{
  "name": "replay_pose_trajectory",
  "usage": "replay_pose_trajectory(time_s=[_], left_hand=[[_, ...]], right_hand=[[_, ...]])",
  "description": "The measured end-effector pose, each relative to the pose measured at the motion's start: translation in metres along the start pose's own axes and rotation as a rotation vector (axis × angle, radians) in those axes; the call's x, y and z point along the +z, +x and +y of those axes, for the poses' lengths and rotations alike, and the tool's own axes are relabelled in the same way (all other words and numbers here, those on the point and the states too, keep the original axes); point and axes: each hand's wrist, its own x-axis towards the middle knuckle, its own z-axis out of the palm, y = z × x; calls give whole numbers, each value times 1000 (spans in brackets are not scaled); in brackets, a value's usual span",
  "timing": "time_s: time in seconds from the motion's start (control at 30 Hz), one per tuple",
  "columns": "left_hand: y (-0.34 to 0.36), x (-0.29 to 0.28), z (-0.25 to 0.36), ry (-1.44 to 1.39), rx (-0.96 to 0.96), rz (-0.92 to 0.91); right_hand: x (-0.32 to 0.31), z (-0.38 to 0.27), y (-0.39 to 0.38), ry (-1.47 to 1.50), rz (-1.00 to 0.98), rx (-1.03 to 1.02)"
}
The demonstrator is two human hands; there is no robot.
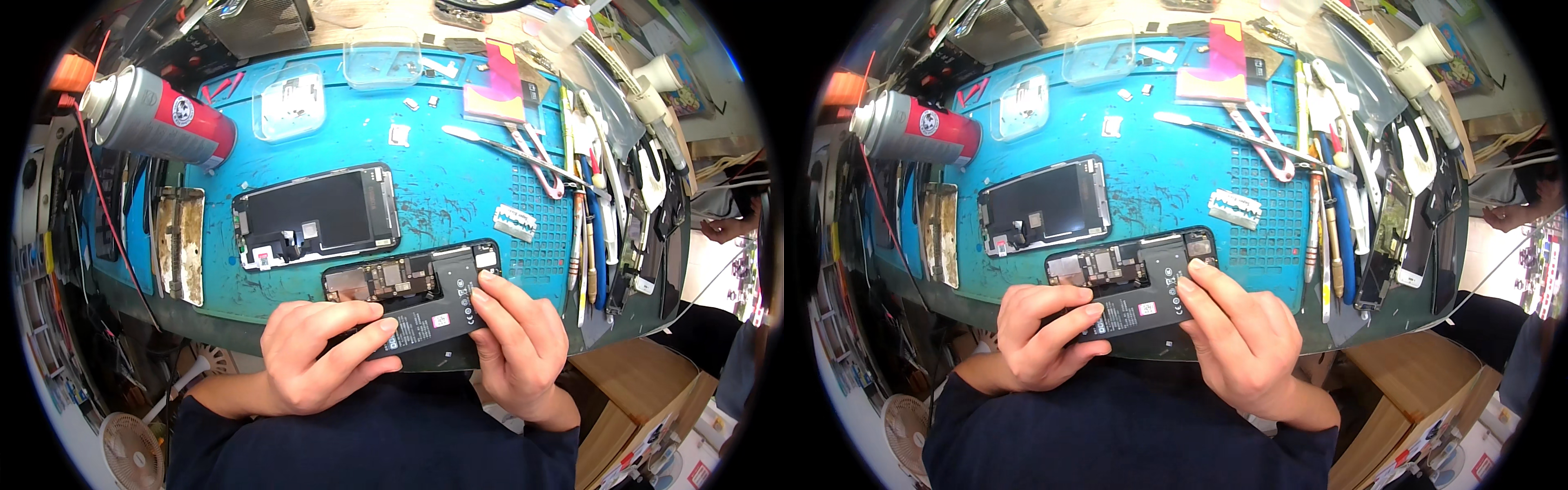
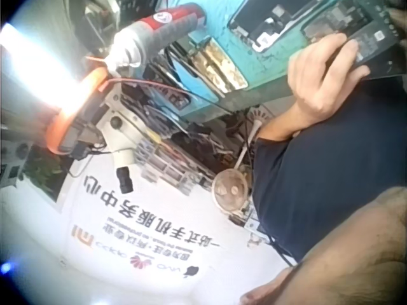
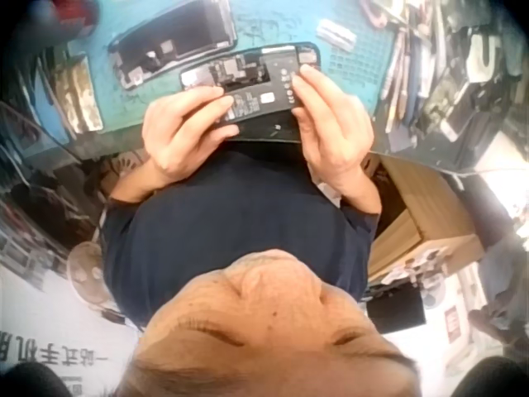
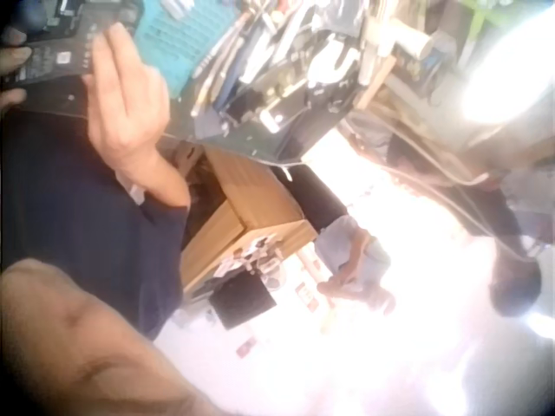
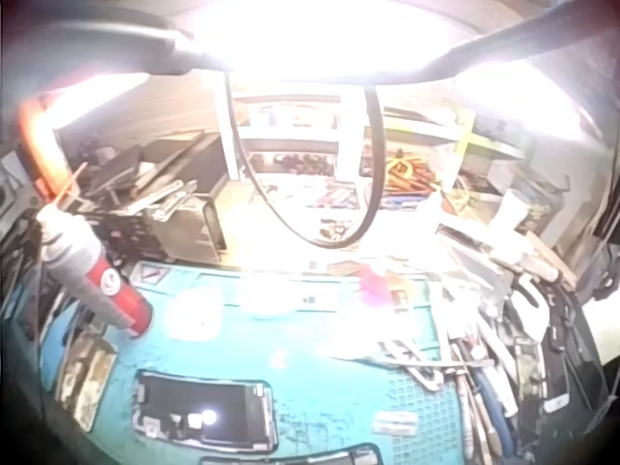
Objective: The person unpacks a new battery from its packaging and places it on the workbench. They then pick up a disassembled smartphone, remove the old battery, and insert the new battery into the phone's chassis. The person handles the phone and battery components by hand throughout the process.
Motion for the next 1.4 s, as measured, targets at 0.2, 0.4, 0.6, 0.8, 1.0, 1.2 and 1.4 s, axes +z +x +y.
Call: replay_pose_trajectory(time_s=[0.2,0.4,0.6,0.8,1.0,1.2,1.4], left_hand=[[0,1,1,10,5,24],[-3,4,0,48,15,44],[-2,2,0,42,9,31],[-3,2,1,53,9,18],[2,-4,8,78,14,18],[49,-3,28,180,24,-285],[72,4,31,192,-38,-432]], right_hand=[[1,-1,1,6,3,4],[1,-1,1,0,-14,-11],[0,-1,2,-22,-18,-20],[1,0,1,-25,-9,-26],[3,3,-2,-80,16,-68],[9,3,-3,-88,80,-53],[11,6,-7,-52,136,-52]])
